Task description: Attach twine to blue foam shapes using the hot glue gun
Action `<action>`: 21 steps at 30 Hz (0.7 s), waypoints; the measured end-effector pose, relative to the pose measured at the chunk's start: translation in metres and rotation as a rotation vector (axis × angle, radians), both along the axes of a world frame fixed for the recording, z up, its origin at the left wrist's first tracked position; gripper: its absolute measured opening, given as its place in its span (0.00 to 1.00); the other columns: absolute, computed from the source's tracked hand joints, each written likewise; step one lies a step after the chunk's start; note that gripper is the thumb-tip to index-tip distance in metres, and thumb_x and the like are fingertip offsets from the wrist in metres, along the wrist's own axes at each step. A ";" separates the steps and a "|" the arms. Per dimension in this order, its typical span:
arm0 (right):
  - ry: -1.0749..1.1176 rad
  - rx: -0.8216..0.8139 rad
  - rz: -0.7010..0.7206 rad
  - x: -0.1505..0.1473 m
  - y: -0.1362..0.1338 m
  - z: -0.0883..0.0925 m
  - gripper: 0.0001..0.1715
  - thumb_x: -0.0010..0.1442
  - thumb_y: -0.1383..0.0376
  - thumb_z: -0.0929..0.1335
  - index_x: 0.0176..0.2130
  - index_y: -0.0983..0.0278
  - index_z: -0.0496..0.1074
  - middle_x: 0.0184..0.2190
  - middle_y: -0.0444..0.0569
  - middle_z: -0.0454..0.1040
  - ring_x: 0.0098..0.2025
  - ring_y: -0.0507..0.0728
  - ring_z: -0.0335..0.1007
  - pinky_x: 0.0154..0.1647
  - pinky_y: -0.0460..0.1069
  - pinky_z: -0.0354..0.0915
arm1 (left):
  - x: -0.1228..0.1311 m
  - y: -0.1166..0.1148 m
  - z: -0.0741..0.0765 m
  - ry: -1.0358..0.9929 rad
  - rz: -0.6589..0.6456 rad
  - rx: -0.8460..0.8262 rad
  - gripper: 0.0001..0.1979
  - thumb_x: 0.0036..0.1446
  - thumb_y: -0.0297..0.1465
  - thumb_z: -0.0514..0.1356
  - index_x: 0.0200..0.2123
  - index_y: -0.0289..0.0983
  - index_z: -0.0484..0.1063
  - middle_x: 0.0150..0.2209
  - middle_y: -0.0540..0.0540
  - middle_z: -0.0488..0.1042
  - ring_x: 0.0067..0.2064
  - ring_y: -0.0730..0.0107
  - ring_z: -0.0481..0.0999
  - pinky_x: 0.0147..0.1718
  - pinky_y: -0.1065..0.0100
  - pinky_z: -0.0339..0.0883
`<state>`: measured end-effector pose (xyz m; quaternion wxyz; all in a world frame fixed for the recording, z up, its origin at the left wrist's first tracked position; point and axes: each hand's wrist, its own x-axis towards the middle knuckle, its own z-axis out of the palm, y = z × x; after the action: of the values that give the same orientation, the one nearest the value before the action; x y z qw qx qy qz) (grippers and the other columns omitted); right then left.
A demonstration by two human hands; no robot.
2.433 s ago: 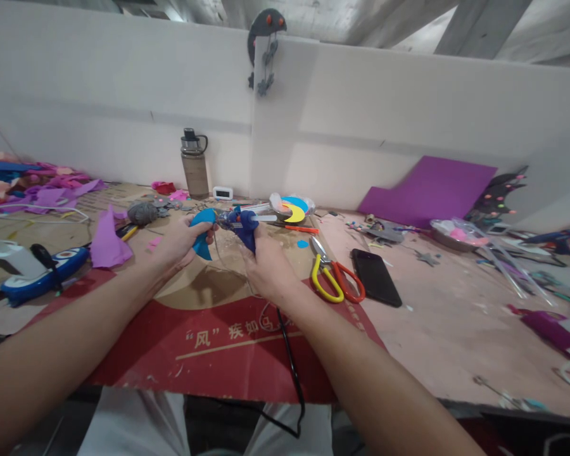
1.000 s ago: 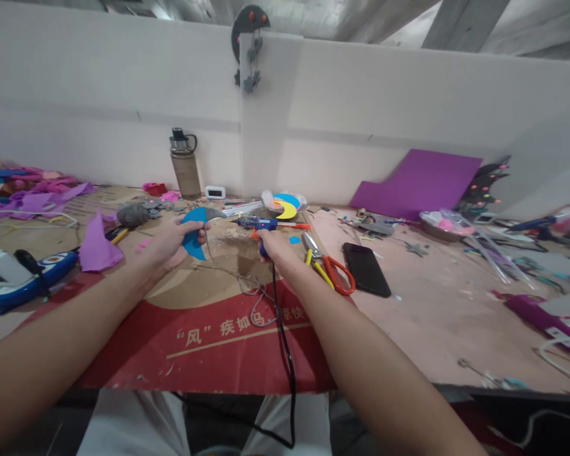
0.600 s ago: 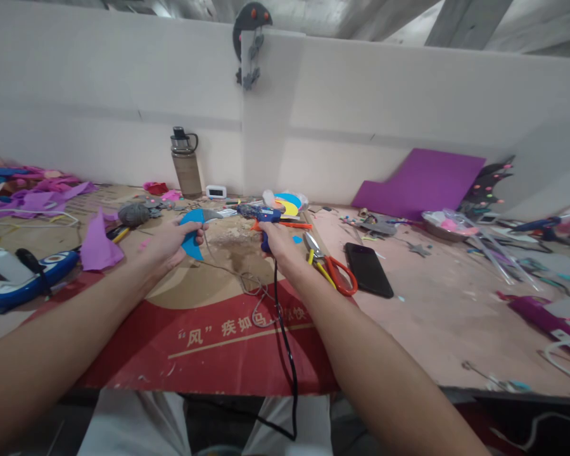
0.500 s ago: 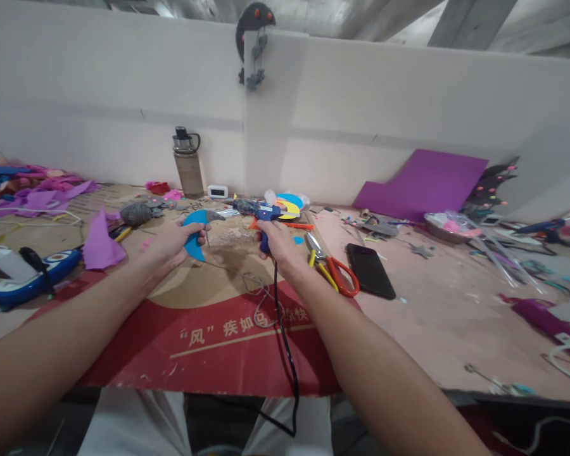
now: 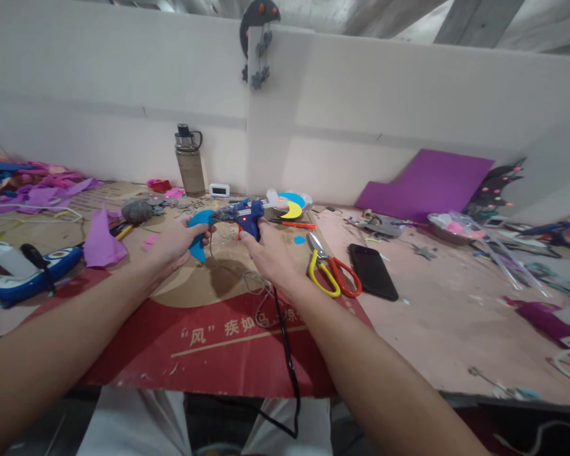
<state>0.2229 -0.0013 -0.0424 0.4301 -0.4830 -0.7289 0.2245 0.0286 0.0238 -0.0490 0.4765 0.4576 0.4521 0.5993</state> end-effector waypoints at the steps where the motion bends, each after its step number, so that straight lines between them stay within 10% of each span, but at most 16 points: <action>1: -0.054 0.052 -0.008 0.000 0.000 0.000 0.14 0.60 0.57 0.62 0.40 0.65 0.66 0.32 0.50 0.72 0.30 0.55 0.67 0.31 0.49 0.63 | 0.000 0.000 0.000 0.021 0.007 0.009 0.05 0.41 0.22 0.62 0.25 0.33 0.68 0.22 0.48 0.72 0.20 0.78 0.66 0.21 0.73 0.60; 15: -0.357 0.282 0.044 -0.003 -0.018 0.011 0.17 0.62 0.62 0.61 0.48 0.67 0.66 0.46 0.60 0.74 0.46 0.63 0.70 0.47 0.55 0.63 | -0.004 0.000 0.002 0.151 0.087 0.060 0.05 0.42 0.22 0.61 0.19 0.35 0.68 0.18 0.50 0.69 0.19 0.77 0.65 0.18 0.74 0.57; 21: -0.005 0.179 0.024 0.001 -0.011 0.007 0.17 0.58 0.60 0.65 0.46 0.64 0.67 0.36 0.53 0.74 0.36 0.58 0.69 0.37 0.52 0.64 | -0.004 0.004 0.003 -0.028 0.080 -0.041 0.06 0.42 0.19 0.59 0.21 0.34 0.67 0.18 0.51 0.69 0.19 0.79 0.65 0.19 0.76 0.59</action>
<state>0.2242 -0.0118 -0.0349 0.4673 -0.4345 -0.7527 0.1622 0.0242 0.0278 -0.0463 0.4675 0.4210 0.4757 0.6148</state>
